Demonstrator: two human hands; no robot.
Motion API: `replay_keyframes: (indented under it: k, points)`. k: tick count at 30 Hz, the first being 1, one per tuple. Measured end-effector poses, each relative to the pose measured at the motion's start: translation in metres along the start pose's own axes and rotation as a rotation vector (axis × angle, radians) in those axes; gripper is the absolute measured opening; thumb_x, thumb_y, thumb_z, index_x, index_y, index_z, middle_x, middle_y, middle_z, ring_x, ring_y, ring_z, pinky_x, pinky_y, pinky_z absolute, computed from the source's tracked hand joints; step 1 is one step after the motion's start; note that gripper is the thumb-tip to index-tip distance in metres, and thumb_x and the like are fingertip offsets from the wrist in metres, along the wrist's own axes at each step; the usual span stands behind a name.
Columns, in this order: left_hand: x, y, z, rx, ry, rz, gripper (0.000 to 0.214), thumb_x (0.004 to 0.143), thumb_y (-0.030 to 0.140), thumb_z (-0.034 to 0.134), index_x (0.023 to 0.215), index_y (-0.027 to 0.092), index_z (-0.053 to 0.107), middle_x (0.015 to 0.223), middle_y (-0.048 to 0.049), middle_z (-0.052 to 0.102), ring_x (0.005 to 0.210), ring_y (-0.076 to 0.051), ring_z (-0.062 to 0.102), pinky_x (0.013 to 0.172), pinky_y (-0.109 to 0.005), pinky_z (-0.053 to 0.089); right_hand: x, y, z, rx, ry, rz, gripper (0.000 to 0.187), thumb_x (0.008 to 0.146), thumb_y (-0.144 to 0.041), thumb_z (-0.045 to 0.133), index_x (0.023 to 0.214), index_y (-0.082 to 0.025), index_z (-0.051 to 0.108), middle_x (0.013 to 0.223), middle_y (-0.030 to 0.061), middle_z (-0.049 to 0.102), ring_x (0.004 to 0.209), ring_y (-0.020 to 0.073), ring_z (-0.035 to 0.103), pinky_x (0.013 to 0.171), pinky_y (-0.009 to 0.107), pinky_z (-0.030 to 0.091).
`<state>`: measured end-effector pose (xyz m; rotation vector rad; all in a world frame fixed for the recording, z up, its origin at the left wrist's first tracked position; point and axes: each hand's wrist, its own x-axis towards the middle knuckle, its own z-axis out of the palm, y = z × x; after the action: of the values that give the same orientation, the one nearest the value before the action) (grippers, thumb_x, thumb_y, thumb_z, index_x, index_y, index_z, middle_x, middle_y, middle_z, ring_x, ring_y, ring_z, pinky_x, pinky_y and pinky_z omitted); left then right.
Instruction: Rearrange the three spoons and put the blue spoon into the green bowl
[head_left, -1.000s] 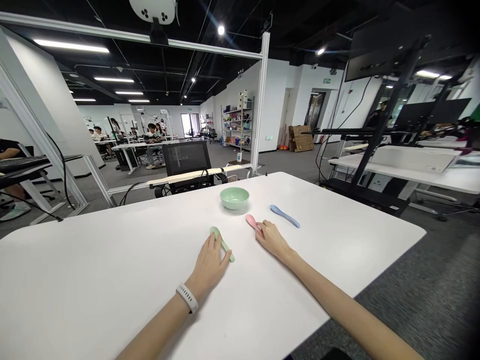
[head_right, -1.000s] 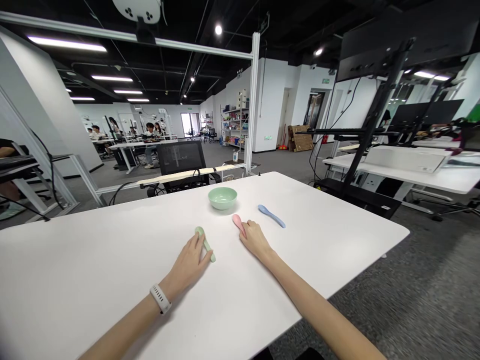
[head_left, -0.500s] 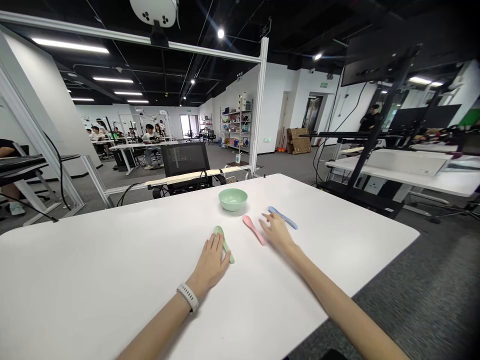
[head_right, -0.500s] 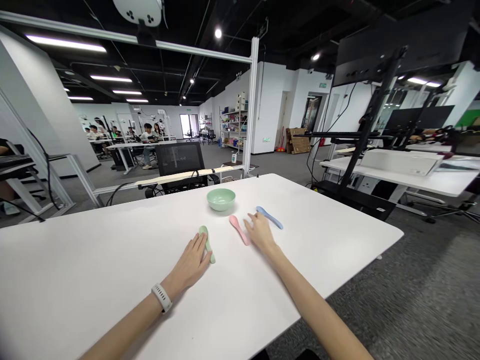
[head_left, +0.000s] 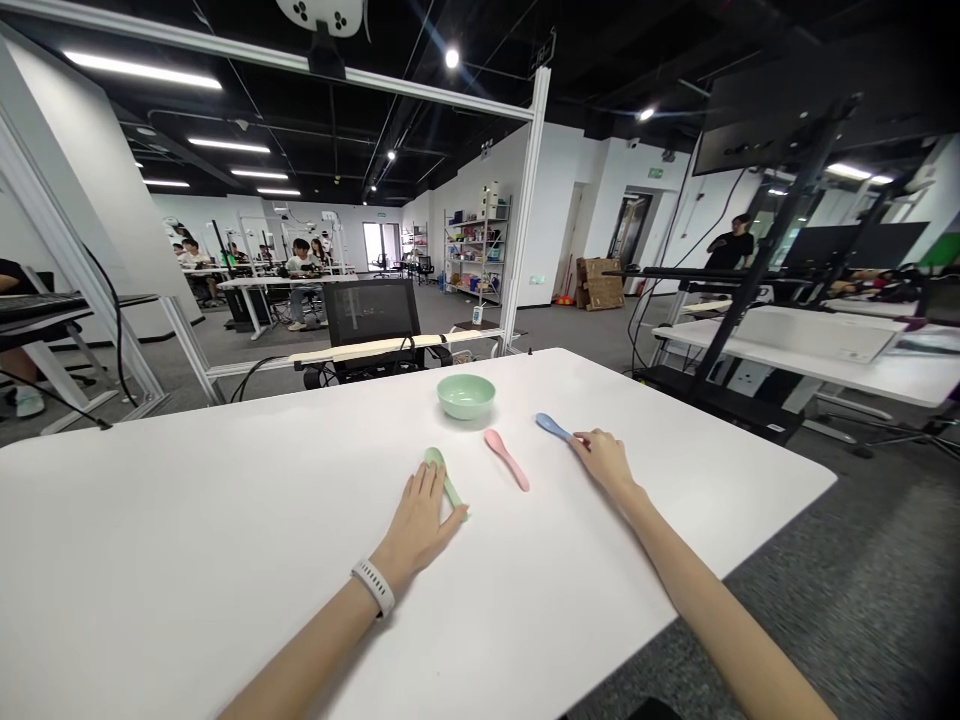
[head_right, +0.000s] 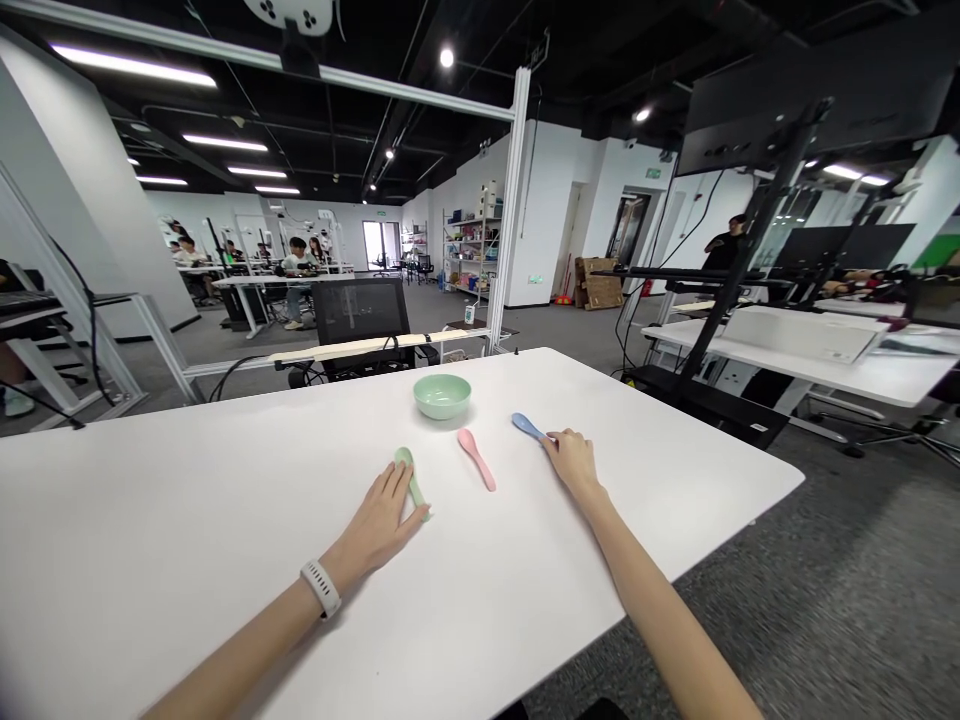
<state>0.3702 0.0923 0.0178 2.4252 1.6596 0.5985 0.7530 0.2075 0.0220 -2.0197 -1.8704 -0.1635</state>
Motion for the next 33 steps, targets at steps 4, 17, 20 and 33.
replay_keyframes:
  k: [4,17,20,33]
  points:
    - [0.000,0.001,-0.002,0.004,-0.006,-0.002,0.087,0.098,0.069,0.028,0.162,0.010,0.026,0.172,-0.0231,0.029,0.162,-0.037,0.024,0.130,-0.061,0.028,-0.002,-0.002,-0.001,-0.006,-0.017,0.007,0.042,0.105,-0.037,0.045,0.108,-0.018,0.082,0.105,0.0159,0.078,0.098,0.0291,0.070,0.084,0.036,0.044]
    - [-0.001,0.006,-0.012,-0.002,-0.037,-0.010,0.086,0.099,0.068,0.028,0.163,0.011,0.026,0.173,-0.0220,0.029,0.160,-0.036,0.030,0.129,-0.058,0.031,-0.007,-0.013,-0.009,-0.104,-0.019,0.001,0.045,0.108,-0.035,0.041,0.102,-0.019,0.083,0.106,0.0158,0.077,0.100,0.0279,0.069,0.086,0.036,0.042]
    - [-0.002,0.010,-0.015,-0.005,-0.041,-0.005,0.086,0.098,0.069,0.028,0.163,0.012,0.025,0.174,-0.0209,0.026,0.161,-0.036,0.028,0.129,-0.059,0.031,-0.008,-0.014,-0.009,-0.117,-0.028,-0.001,0.048,0.108,-0.035,0.038,0.105,-0.018,0.083,0.107,0.0167,0.076,0.102,0.0289,0.068,0.089,0.038,0.043]
    - [-0.074,-0.151,-0.108,0.277,0.382,-0.224,0.070,0.099,0.055,0.032,0.157,0.017,0.039,0.167,-0.0176,0.045,0.156,-0.034,0.038,0.127,-0.059,0.034,-0.001,-0.048,0.000,0.137,0.088,-0.261,0.044,0.103,-0.027,0.040,0.133,-0.018,0.071,0.130,0.0175,0.069,0.121,0.0310,0.062,0.106,0.045,0.046]
